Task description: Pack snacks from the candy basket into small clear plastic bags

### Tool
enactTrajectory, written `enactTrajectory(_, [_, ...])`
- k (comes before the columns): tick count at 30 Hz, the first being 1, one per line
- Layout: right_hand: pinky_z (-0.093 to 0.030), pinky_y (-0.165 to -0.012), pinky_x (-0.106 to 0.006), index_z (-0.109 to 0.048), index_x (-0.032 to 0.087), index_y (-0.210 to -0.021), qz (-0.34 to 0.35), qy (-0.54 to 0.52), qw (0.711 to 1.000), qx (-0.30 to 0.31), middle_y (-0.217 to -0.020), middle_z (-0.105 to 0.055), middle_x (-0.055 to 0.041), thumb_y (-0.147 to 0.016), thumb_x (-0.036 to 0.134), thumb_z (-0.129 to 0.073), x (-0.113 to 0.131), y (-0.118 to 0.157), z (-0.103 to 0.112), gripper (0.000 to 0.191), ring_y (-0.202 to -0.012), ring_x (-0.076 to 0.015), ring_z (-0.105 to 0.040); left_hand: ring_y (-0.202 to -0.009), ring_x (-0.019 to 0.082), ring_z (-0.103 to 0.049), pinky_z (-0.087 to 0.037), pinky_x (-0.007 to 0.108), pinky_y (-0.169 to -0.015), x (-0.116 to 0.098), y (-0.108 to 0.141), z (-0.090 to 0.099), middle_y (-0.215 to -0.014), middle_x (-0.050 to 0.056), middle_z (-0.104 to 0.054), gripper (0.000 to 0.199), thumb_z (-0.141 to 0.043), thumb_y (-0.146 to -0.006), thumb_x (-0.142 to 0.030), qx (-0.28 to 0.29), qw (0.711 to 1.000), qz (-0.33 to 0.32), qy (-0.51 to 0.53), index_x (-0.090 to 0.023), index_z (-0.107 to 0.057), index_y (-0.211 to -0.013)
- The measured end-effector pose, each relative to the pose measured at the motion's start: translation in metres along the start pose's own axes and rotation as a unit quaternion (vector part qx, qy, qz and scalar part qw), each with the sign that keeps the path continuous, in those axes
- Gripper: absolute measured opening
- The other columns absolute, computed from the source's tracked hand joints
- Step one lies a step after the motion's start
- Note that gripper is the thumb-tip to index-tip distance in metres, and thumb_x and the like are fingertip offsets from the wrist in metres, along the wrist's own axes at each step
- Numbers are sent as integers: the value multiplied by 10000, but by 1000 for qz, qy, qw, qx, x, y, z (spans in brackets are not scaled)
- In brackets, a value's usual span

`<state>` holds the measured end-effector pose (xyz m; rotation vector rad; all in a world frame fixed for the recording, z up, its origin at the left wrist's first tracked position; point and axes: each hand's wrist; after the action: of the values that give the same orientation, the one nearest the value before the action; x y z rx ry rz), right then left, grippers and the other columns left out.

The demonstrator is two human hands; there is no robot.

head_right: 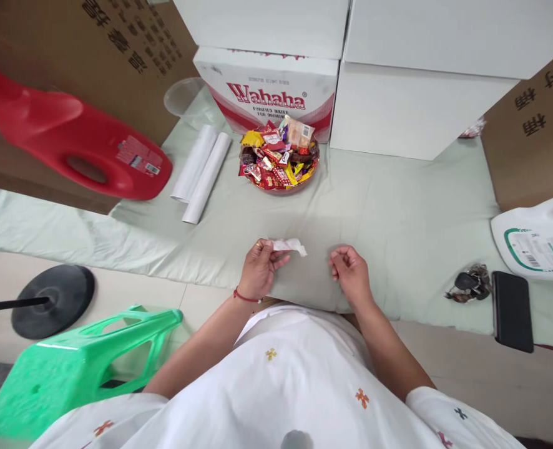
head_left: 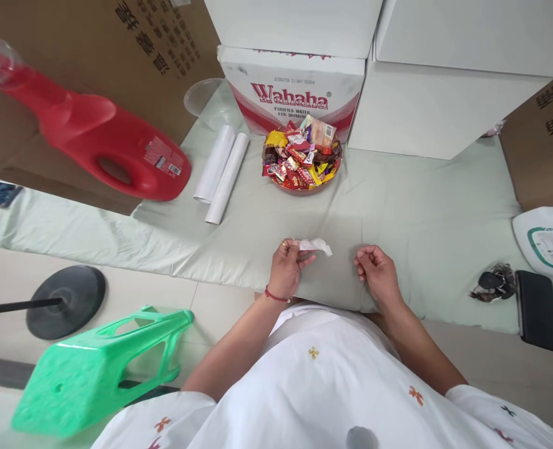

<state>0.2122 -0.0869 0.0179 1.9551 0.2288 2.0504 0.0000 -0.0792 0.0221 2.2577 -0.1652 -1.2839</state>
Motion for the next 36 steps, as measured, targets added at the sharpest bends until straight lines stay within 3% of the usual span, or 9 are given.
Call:
enactTrajectory(5, [-600,-747,-353,-684,267,-1213,277,226,931,78,-1242,-683,-121,-904,414,-732,-7,8,-10,346,-976,-219,-664,-829,164,-762,-631,263,-687,0,4,-7,-786,-51,-608,585,-853,-698,-618,33,999,27,-19,-210,-463,-854])
enactTrajectory(9, [-585,-883,-418,-745,279,-1104,326,278,902,62,-1095,-738,-104,-1008,339,-564,-4,4,-20,213,-999,-241,-686,-828,163,-770,-639,277,-734,7,5,-9,-772,-54,-598,548,-834,-740,-582,44,998,44,-32,-216,-443,-858])
enactTrajectory(15, [-484,-440,-229,-696,235,-929,25,-33,999,25,-741,-657,2,-866,468,-749,19,-7,-18,248,-531,-113,-544,-766,93,-704,-648,331,-876,15,2,6,-782,-69,-594,533,-851,-716,-561,15,999,-1,-45,-204,-478,-847])
enactTrajectory(19, [-248,-313,-103,-612,211,-851,-177,-261,948,33,-626,-549,70,-674,318,-884,25,-22,6,341,-421,-22,-331,-777,78,-673,-651,314,-881,13,2,15,-777,-71,-576,531,-862,-701,-558,-6,999,-42,-34,-196,-494,-828])
enactTrajectory(22, [-196,-295,-88,-617,200,-874,-216,-316,920,83,-607,-490,86,-653,246,-871,19,-28,25,340,-408,-9,-260,-764,71,-657,-655,306,-865,9,4,20,-800,-57,-603,529,-868,-695,-561,-6,998,-53,-33,-191,-510,-820])
enactTrajectory(27, [-330,-354,-161,-634,228,-953,-57,-219,973,-44,-702,-538,42,-794,382,-794,11,-14,28,273,-476,-64,-388,-741,80,-673,-661,303,-832,-1,8,21,-764,-66,-585,522,-870,-705,-566,1,998,-57,-36,-199,-517,-819])
enactTrajectory(30, [-590,-721,-311,-659,268,-1118,149,-3,982,-113,-1030,-664,-58,-835,495,-786,18,-4,13,385,-867,-177,-641,-701,93,-670,-662,303,-779,-7,13,17,-720,-68,-560,505,-856,-725,-578,35,996,-49,-60,-202,-532,-816])
enactTrajectory(33, [-496,-1078,-516,-627,286,-1341,266,194,943,43,-1369,-629,-134,-716,533,-885,29,-2,-5,720,-1309,-331,-545,-709,124,-684,-660,319,-725,-13,18,10,-796,-25,-647,497,-825,-747,-614,87,992,-35,-89,-207,-549,-815])
enactTrajectory(36, [-555,-945,-453,-672,279,-1296,193,229,932,205,-1134,-733,-86,-837,517,-775,33,-6,-10,527,-1084,-279,-667,-731,138,-697,-651,306,-685,-21,17,10,-869,6,-699,491,-819,-756,-621,117,987,-38,-102,-208,-559,-813])
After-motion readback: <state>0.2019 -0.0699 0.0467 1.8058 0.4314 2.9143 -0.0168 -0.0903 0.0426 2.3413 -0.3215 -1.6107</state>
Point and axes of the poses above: each hand's wrist, its own y-axis away from the middle knuckle, its own z-axis out of the back of the hand, x = y × z
